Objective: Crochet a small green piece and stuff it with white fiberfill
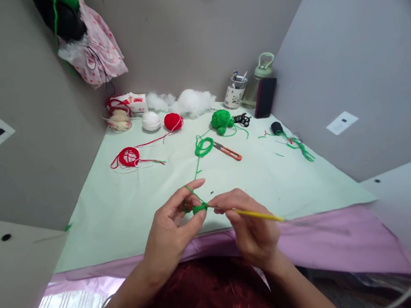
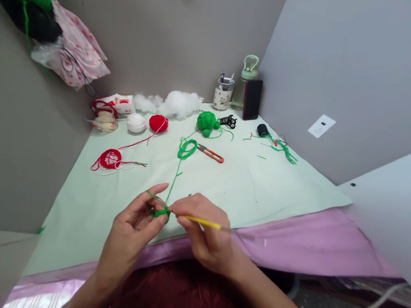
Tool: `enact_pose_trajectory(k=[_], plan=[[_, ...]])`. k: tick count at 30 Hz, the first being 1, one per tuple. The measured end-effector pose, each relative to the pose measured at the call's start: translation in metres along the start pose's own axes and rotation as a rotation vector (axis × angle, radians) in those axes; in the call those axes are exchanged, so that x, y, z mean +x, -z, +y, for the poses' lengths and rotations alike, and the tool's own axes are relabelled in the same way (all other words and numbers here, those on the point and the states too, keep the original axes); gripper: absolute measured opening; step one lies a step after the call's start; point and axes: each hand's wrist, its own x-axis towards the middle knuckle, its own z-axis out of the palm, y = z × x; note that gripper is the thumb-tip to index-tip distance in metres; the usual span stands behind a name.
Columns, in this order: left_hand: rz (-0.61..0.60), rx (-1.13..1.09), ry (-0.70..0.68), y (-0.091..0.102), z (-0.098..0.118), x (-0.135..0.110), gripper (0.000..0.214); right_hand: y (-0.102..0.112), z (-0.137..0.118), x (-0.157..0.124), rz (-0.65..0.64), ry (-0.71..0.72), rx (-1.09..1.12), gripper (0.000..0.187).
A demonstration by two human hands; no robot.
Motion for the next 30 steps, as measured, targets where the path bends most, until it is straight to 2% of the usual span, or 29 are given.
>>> enact_pose_trajectory(k=[3, 5, 9, 11, 14, 17, 21, 25, 28, 30], plan=[[0.042, -0.055, -0.001, -0.004, -0.001, -0.001, 0.042, 0.001, 0.002, -0.003, -0.064, 0.150, -0.198, 0.046], [0.041, -0.154, 0.024, -0.006, 0.000, -0.001, 0.050, -0.001, 0.005, -0.006, -0.086, 0.150, -0.268, 0.053], [-0.042, -0.449, 0.237, -0.007, 0.002, 0.001, 0.056, -0.005, 0.007, -0.009, -0.024, 0.144, -0.207, 0.050], [-0.080, -0.532, 0.315, -0.005, 0.003, 0.003, 0.055, -0.007, 0.006, -0.006, 0.086, 0.045, -0.055, 0.037], [-0.077, -0.537, 0.290, -0.003, 0.004, 0.006, 0.050, -0.010, 0.003, 0.003, 0.267, -0.240, 0.255, 0.021], [-0.089, -0.491, 0.249, -0.004, 0.005, 0.006, 0.049, -0.013, 0.002, 0.009, 0.264, -0.346, 0.435, 0.018], [-0.060, -0.355, 0.165, -0.008, 0.002, 0.005, 0.042, -0.017, 0.002, 0.006, 0.195, -0.259, 0.248, 0.016], [-0.003, -0.303, 0.089, -0.010, -0.002, 0.005, 0.044, -0.016, 0.000, -0.001, 0.139, -0.078, -0.034, 0.030], [-0.064, -0.415, 0.203, -0.008, -0.002, 0.007, 0.048, -0.013, -0.001, -0.001, 0.084, 0.034, -0.184, 0.037], [-0.110, -0.499, 0.288, -0.005, -0.001, 0.010, 0.046, -0.012, 0.000, 0.002, 0.140, -0.019, -0.083, 0.034]])
